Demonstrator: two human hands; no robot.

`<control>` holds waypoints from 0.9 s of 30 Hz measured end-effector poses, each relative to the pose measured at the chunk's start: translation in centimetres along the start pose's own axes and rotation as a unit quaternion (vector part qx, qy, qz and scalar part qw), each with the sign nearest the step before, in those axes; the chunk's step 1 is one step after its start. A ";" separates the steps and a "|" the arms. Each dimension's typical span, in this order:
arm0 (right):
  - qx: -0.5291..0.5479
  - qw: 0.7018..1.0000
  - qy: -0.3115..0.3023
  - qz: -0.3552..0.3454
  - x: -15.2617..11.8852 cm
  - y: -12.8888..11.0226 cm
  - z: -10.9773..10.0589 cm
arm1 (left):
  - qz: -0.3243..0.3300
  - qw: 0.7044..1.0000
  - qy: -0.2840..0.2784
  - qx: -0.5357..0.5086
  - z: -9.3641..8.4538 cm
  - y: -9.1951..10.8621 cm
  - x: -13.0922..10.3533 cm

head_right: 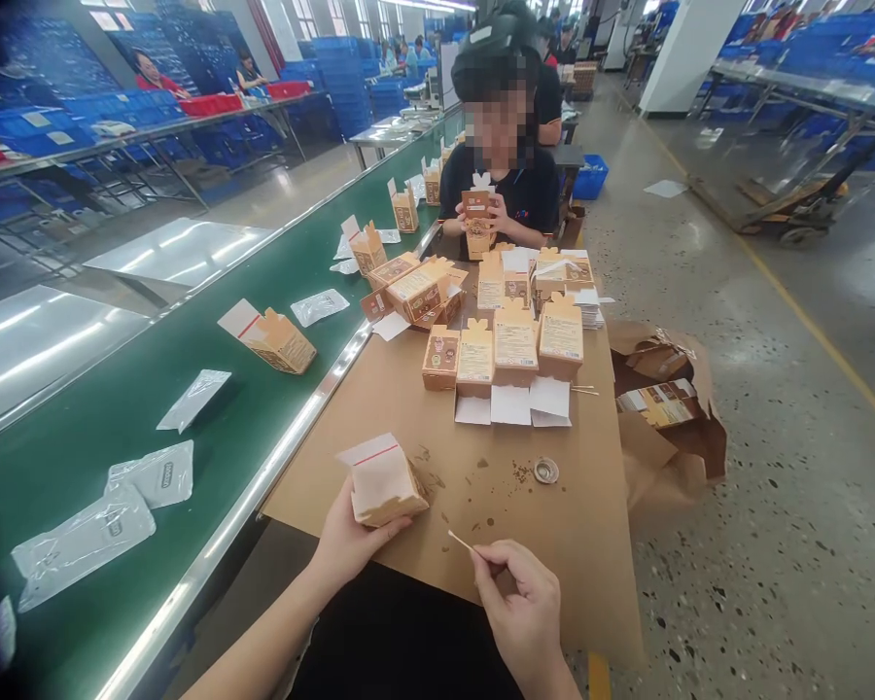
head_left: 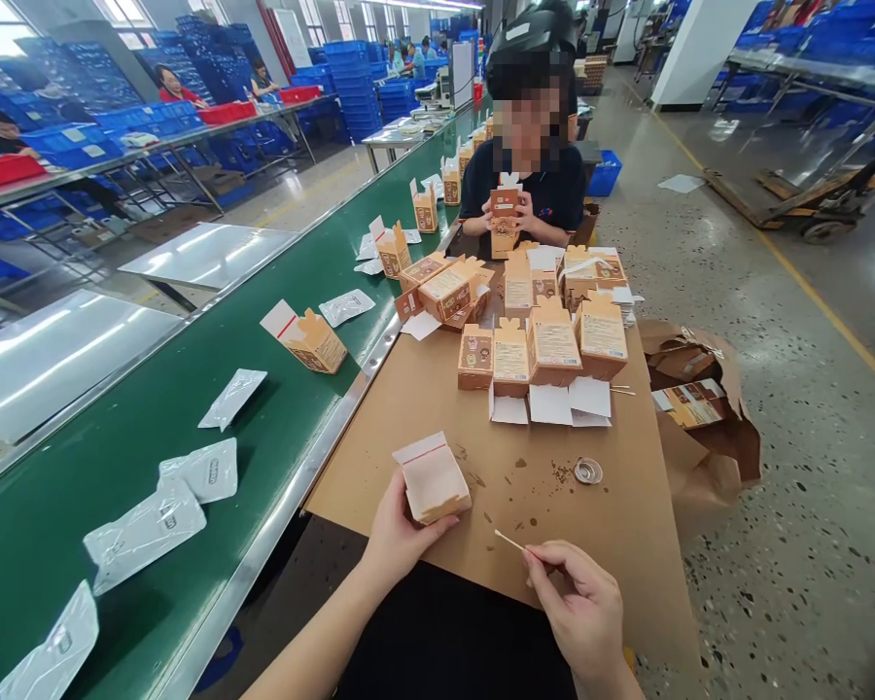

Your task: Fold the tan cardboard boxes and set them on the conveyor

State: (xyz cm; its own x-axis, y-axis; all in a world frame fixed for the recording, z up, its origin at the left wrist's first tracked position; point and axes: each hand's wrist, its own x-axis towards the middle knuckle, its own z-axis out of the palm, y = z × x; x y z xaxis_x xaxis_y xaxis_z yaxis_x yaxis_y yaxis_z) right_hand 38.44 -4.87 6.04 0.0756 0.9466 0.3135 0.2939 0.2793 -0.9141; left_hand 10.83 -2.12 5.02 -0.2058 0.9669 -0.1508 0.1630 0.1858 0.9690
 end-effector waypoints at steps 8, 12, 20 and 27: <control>0.010 1.000 0.009 -0.014 0.2 -0.4 -0.3 | 0.028 0.999 -0.016 0.041 0.2 -0.3 0.0; 0.020 0.999 0.006 -0.027 0.1 0.0 -0.2 | 0.036 0.998 -0.010 0.043 -0.2 0.0 0.9; 0.009 1.000 -0.012 -0.007 -0.2 2.2 -1.2 | -0.040 0.948 0.316 0.000 -13.4 0.5 5.2; 0.003 1.000 -0.007 0.029 0.4 2.8 -0.7 | -0.072 0.935 0.345 0.026 -16.8 -1.2 3.6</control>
State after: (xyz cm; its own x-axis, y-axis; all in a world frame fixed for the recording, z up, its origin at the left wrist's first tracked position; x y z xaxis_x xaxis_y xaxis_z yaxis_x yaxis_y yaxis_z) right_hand 39.95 -3.77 3.75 0.0780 0.9634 0.2565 0.2833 0.2253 -0.9322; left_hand -6.30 -1.76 6.61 -0.8004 0.5911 -0.0997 0.1288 0.3319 0.9345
